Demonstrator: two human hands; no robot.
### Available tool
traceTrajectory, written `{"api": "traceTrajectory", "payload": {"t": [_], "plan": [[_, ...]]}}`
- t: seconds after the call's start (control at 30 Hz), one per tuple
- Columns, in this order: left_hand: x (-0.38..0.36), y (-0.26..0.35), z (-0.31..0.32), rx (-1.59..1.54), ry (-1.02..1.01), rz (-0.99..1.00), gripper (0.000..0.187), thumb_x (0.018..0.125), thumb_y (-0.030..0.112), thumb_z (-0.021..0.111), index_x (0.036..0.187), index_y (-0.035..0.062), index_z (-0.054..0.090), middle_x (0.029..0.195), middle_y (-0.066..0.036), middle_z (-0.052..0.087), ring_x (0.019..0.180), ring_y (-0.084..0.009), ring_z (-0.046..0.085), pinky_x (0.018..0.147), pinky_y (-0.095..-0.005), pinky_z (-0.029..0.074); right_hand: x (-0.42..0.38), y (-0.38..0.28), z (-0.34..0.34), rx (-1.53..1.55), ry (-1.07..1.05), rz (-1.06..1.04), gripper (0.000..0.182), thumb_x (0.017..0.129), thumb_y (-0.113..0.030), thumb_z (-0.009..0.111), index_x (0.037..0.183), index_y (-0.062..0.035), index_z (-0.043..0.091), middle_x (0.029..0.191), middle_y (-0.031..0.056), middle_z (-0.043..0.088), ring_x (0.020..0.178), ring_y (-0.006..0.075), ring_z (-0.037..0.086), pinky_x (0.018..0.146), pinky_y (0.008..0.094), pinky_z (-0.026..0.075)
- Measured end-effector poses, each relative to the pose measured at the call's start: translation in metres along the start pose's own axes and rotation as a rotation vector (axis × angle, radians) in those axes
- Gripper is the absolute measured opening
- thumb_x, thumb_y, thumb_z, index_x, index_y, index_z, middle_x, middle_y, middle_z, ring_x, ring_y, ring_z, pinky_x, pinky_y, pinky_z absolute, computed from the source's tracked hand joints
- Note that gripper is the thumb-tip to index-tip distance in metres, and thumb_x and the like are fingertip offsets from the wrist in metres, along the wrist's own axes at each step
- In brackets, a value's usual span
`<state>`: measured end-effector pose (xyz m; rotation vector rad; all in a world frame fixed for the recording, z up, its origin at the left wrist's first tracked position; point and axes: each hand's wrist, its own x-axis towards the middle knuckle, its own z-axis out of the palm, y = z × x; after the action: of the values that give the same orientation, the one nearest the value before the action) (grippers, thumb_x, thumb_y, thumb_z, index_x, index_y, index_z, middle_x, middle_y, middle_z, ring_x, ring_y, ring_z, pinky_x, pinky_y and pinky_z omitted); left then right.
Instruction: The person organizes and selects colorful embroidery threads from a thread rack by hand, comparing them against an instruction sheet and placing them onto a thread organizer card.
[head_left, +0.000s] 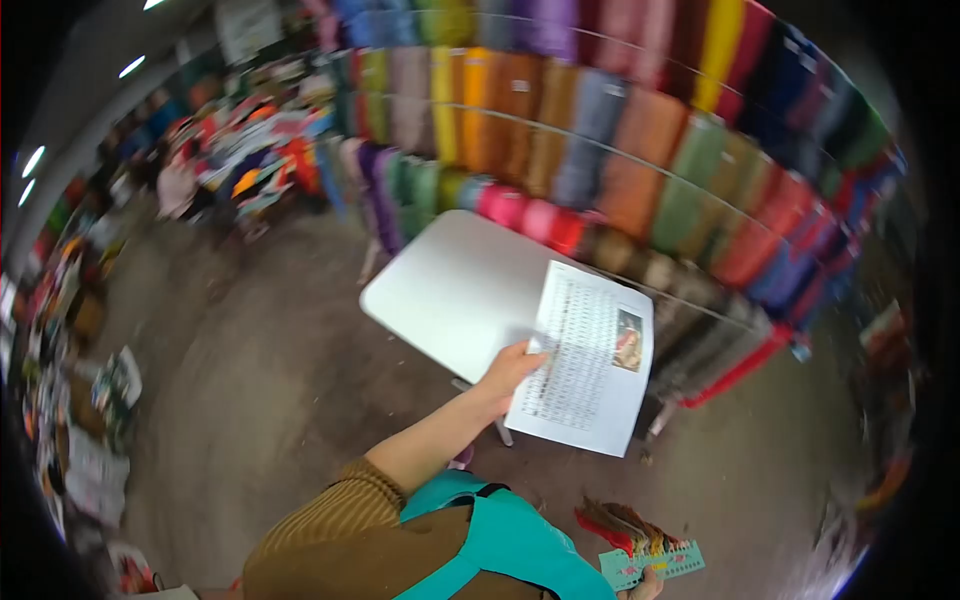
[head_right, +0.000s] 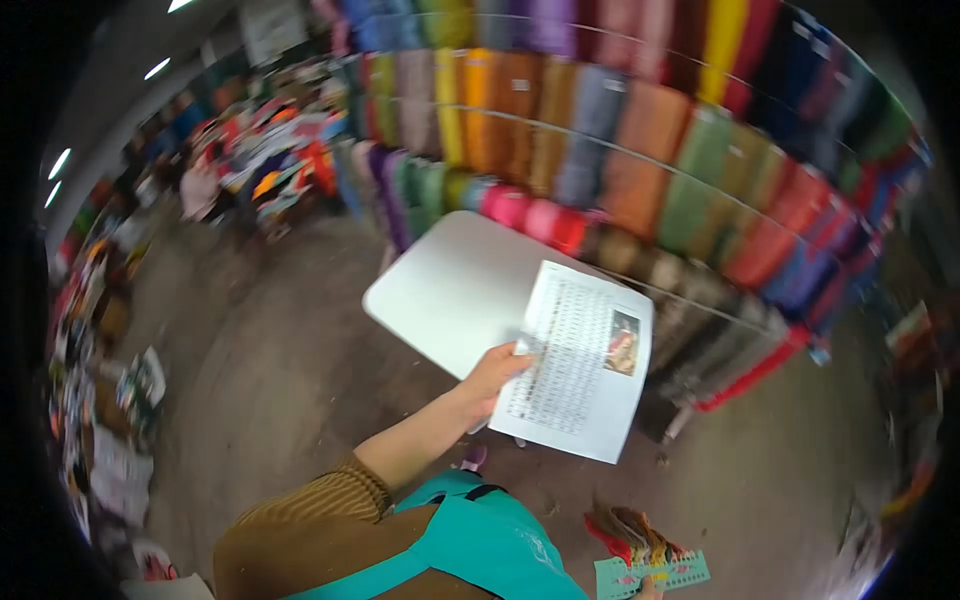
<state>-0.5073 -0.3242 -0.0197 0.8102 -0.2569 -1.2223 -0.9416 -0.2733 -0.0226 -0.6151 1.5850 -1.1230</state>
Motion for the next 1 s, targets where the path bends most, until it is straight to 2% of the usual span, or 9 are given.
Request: {"api": "traceTrajectory", "payload": {"t": [0.03,0.23,0.33,0.43,0.77,0.83,0.93,0.97,1.0], "plan": [[0.002,0.009,-0.011,-0.008,0.031,0.006,0.026,0.095,0.007,0.055,0.118,-0.0058,0.056,0.106,-0.016,0.065,0.093,-0.0252,0.066,0.083,-0.0395,0.055,0.001,-0.011,0.019,0.002,-0.072,0.057,0.05,0.086,-0.005,0.049,0.135,0.004,0.052,0.127,0.0142,0.06,0.112,0.0246,0.059,0.097,0.0381,0.046],[0.01,0.06,-0.099,-0.098,0.134,0.035,0.031,0.094,0.005,0.053,0.123,-0.0062,0.053,0.112,-0.021,0.064,0.1,-0.032,0.066,0.086,-0.0473,0.055,0.011,-0.013,0.092,-0.177,-0.183,-0.01,0.045,0.085,-0.003,0.05,0.129,0.0045,0.058,0.124,0.0142,0.062,0.109,0.0236,0.061,0.094,0.0366,0.049],[0.023,0.058,-0.135,-0.084,0.285,-0.069,0.035,0.093,0.002,0.05,0.126,-0.0074,0.052,0.117,-0.021,0.062,0.104,-0.0326,0.065,0.092,-0.0469,0.053,0.029,0.002,0.112,-0.175,-0.214,0.001,0.046,0.083,-0.005,0.053,0.129,0.0045,0.058,0.123,0.0128,0.062,0.111,0.0232,0.06,0.095,0.0367,0.048],[0.035,0.04,-0.175,-0.085,0.306,-0.029,0.035,0.09,0.003,0.054,0.124,-0.0078,0.052,0.112,-0.021,0.064,0.1,-0.0335,0.066,0.087,-0.0477,0.054,0.039,0.015,0.129,-0.157,-0.235,0.024,0.046,0.083,-0.007,0.055,0.128,0.0048,0.057,0.121,0.0124,0.063,0.109,0.0231,0.06,0.094,0.0366,0.048],[0.024,0.048,-0.15,0.186,0.418,-0.048,0.032,0.087,0.003,0.06,0.118,-0.0081,0.059,0.108,-0.019,0.067,0.094,-0.0298,0.067,0.082,-0.0425,0.055,0.055,0.053,0.132,-0.13,-0.273,0.051,0.038,0.082,-0.006,0.055,0.119,0.0056,0.059,0.108,0.0135,0.065,0.094,0.0246,0.065,0.08,0.0357,0.054],[0.027,0.044,-0.155,0.154,0.399,-0.043,0.034,0.089,0.005,0.061,0.12,-0.0092,0.057,0.112,-0.02,0.066,0.098,-0.0296,0.066,0.087,-0.0407,0.054,0.061,0.063,0.121,-0.085,-0.273,0.048,0.037,0.082,-0.006,0.055,0.117,0.0058,0.059,0.106,0.0137,0.065,0.091,0.0249,0.066,0.077,0.0356,0.055],[0.031,0.04,-0.174,-0.046,0.324,-0.085,0.042,0.083,0.006,0.065,0.121,-0.0091,0.054,0.106,-0.021,0.066,0.096,-0.0327,0.066,0.084,-0.0483,0.055,0.105,0.118,0.072,-0.226,-0.324,-0.166,0.034,0.082,-0.005,0.055,0.114,0.006,0.06,0.102,0.0141,0.066,0.086,0.0254,0.067,0.073,0.0353,0.056],[0.031,0.043,-0.175,0.093,0.318,-0.075,0.044,0.082,0.008,0.065,0.122,-0.0073,0.055,0.108,-0.02,0.066,0.096,-0.0332,0.066,0.085,-0.0484,0.056,0.043,0.087,0.112,0.218,-0.207,0.001,0.031,0.083,-0.002,0.053,0.113,0.0065,0.06,0.102,0.0152,0.066,0.088,0.0263,0.067,0.074,0.0379,0.057],[0.026,0.045,-0.172,0.133,0.309,-0.029,0.04,0.081,0.006,0.065,0.117,-0.006,0.056,0.104,-0.017,0.066,0.093,-0.0312,0.066,0.083,-0.0456,0.056,0.036,0.085,0.107,0.245,-0.187,0.013,0.033,0.085,0.005,0.048,0.117,0.0084,0.057,0.107,0.0158,0.065,0.091,0.027,0.067,0.079,0.0403,0.057]]}}
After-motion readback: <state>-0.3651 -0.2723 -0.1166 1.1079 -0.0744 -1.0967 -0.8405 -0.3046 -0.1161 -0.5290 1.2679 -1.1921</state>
